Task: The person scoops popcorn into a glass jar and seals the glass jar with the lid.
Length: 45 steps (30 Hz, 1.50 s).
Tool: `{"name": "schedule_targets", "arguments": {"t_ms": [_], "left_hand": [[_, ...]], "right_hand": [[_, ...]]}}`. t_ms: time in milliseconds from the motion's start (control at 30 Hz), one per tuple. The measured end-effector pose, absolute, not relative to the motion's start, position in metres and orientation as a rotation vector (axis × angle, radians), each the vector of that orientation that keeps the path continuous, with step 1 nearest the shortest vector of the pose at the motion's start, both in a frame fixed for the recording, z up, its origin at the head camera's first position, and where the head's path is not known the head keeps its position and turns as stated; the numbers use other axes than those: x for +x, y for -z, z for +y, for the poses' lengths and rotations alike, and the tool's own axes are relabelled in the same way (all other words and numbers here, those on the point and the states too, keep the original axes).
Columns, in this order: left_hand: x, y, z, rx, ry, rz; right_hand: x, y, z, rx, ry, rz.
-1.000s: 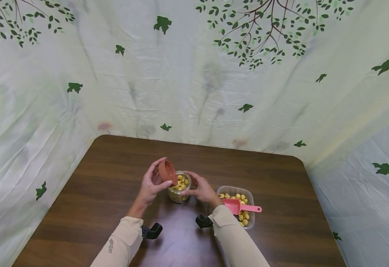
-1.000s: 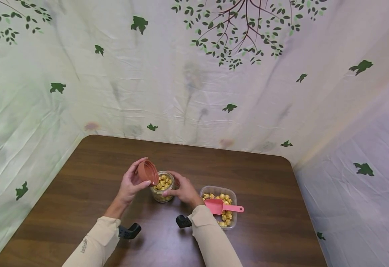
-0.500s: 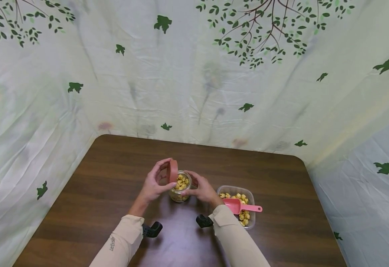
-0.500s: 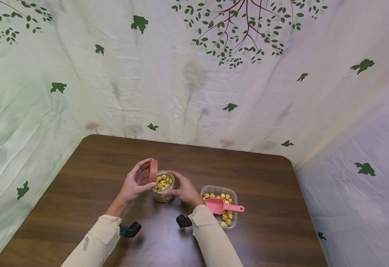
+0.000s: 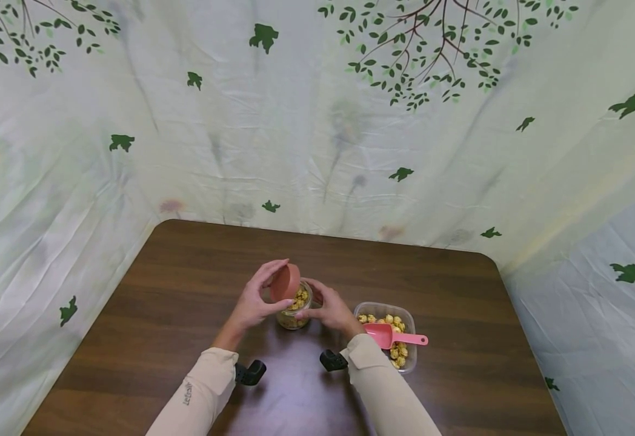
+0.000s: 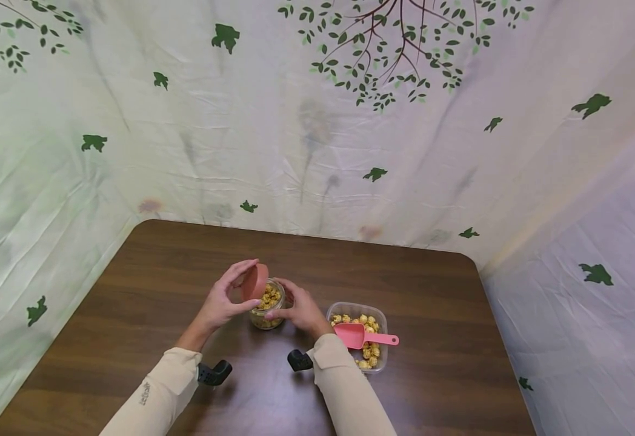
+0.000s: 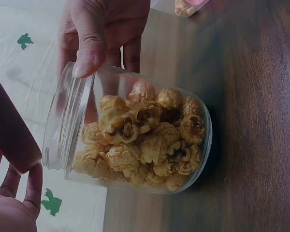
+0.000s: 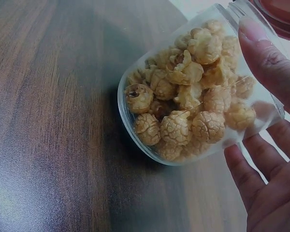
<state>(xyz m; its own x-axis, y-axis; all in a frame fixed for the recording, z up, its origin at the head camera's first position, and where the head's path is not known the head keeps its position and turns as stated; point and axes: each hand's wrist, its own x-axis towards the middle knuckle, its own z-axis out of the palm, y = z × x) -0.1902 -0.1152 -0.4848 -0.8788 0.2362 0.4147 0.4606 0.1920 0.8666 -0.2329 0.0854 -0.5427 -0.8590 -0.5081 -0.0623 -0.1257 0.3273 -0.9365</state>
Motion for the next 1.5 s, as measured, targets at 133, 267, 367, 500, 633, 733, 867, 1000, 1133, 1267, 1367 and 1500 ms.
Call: {"name": "schedule_targets", "arguments": {"t_ms": [133, 267, 367, 500, 633, 733, 867, 1000, 1133, 1267, 1367, 1500], "left_hand": [[-0.190, 0.482, -0.113, -0.643, 1.717, -2.338], [-0.190, 0.481, -0.111, -0.623, 1.711, -2.394], [-0.191, 0.481, -0.110, -0.624, 1.670, -2.428], [-0.198, 0.495, -0.111, -0.638, 1.584, -2.451], [-0.209, 0.513, -0.115, -0.666, 1.499, -2.442], [-0.212, 0.516, -0.117, -0.688, 1.460, -2.449], [-0.215, 0.519, -0.116, -0.727, 1.433, -2.469], [-0.218, 0.522, -0.115, -0.790, 1.379, -2.452], [-0.219, 0.526, -0.114, -0.836, 1.313, -2.431], [-0.219, 0.527, -0.112, -0.850, 1.285, -2.430], [-0.219, 0.527, -0.111, -0.852, 1.252, -2.440], [-0.218, 0.527, -0.110, -0.853, 1.230, -2.458]], "right_hand": [[-0.232, 0.543, 0.086, -0.558, 1.527, 2.273], [-0.233, 0.545, 0.087, -0.572, 1.515, 2.298], [-0.233, 0.546, 0.088, -0.588, 1.515, 2.304], [-0.233, 0.546, 0.088, -0.592, 1.521, 2.300], [-0.232, 0.545, 0.088, -0.588, 1.533, 2.292], [-0.233, 0.545, 0.088, -0.588, 1.532, 2.294], [-0.234, 0.545, 0.087, -0.590, 1.520, 2.300], [-0.234, 0.546, 0.087, -0.608, 1.535, 2.294], [-0.235, 0.547, 0.087, -0.633, 1.576, 2.268], [-0.235, 0.549, 0.087, -0.647, 1.621, 2.234], [-0.236, 0.549, 0.087, -0.650, 1.647, 2.211], [-0.235, 0.550, 0.088, -0.635, 1.657, 2.191]]}}
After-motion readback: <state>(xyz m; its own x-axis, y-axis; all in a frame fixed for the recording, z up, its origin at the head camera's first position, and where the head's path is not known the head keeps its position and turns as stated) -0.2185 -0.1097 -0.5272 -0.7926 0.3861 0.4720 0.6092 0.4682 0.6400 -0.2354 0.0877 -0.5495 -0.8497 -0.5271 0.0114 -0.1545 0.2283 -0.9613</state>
